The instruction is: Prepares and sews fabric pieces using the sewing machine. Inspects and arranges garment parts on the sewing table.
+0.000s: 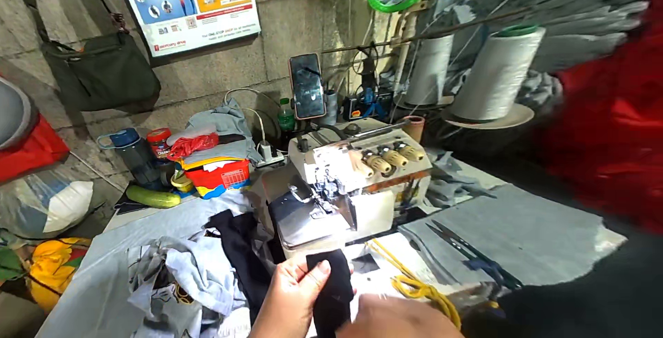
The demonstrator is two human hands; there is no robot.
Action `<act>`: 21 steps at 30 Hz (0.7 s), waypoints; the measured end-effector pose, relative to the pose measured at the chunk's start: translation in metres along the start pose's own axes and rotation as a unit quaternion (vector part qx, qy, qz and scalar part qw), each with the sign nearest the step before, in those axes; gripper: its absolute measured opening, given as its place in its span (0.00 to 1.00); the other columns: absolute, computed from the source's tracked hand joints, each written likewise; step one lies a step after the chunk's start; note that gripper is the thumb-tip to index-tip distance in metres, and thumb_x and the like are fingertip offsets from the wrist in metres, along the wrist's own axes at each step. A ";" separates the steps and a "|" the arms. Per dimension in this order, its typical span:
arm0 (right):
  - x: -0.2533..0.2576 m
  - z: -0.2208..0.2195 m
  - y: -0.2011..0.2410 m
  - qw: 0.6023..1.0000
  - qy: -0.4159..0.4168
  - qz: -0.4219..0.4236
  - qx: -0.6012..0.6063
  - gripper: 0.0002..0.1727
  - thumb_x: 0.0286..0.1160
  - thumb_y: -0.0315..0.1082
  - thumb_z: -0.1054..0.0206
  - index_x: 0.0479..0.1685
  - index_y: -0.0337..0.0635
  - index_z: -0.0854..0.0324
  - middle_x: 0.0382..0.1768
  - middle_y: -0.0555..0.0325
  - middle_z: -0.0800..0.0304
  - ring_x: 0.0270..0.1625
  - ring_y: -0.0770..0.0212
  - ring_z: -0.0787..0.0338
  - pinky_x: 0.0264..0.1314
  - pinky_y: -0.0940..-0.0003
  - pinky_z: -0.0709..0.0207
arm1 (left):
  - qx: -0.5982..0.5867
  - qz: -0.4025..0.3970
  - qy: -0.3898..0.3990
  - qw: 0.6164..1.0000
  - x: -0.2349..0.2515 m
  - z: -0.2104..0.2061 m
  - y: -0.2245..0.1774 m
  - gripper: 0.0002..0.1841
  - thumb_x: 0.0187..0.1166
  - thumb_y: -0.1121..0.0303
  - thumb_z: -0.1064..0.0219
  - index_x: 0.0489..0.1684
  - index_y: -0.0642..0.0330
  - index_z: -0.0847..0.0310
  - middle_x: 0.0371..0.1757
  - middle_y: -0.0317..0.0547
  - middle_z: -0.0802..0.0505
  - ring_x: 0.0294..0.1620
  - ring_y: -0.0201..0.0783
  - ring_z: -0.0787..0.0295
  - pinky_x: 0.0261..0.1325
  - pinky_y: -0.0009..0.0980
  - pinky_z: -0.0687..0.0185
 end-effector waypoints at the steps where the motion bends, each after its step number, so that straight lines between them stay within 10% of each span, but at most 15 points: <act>1: 0.004 -0.002 -0.007 0.999 -0.032 -0.016 -0.035 0.11 0.81 0.30 0.35 0.38 0.30 0.11 0.32 0.43 0.08 0.35 0.53 0.08 0.43 0.63 0.15 | 0.005 -0.005 0.000 1.000 -0.004 -0.006 0.001 0.10 0.85 0.80 0.45 0.47 0.64 0.16 0.38 0.32 0.04 0.41 0.23 0.07 0.53 0.25 0.11; 6: 0.008 -0.007 -0.041 0.984 -0.132 -0.038 -0.112 0.08 0.72 0.35 0.30 0.31 0.41 0.12 0.25 0.57 0.10 0.27 0.72 0.16 0.32 0.83 0.25 | -0.003 0.016 0.052 0.999 -0.013 -0.004 0.005 0.18 0.83 0.82 0.56 0.53 0.61 0.18 0.42 0.27 0.06 0.44 0.20 0.09 0.54 0.25 0.13; 15: 0.008 -0.009 -0.048 0.986 -0.111 -0.092 -0.078 0.08 0.69 0.37 0.31 0.27 0.44 0.15 0.20 0.65 0.16 0.22 0.82 0.22 0.26 0.90 0.31 | -0.036 0.060 0.101 0.992 -0.019 0.004 0.004 0.20 0.90 0.69 0.64 0.57 0.59 0.22 0.46 0.31 0.05 0.50 0.25 0.08 0.61 0.29 0.13; 21: 0.008 -0.009 -0.055 0.980 -0.123 -0.114 -0.111 0.12 0.67 0.47 0.29 0.28 0.49 0.16 0.19 0.70 0.19 0.21 0.79 0.24 0.24 0.83 0.30 | 0.003 0.006 0.148 0.989 -0.017 0.010 0.009 0.11 0.88 0.74 0.48 0.57 0.58 0.20 0.48 0.25 0.07 0.49 0.21 0.10 0.58 0.26 0.13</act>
Point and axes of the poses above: each hand's wrist, its own x-axis towards the middle knuckle, its own z-axis out of the back of the hand, y = z × x, the point moved 2 cm from there along x, towards the middle knuckle
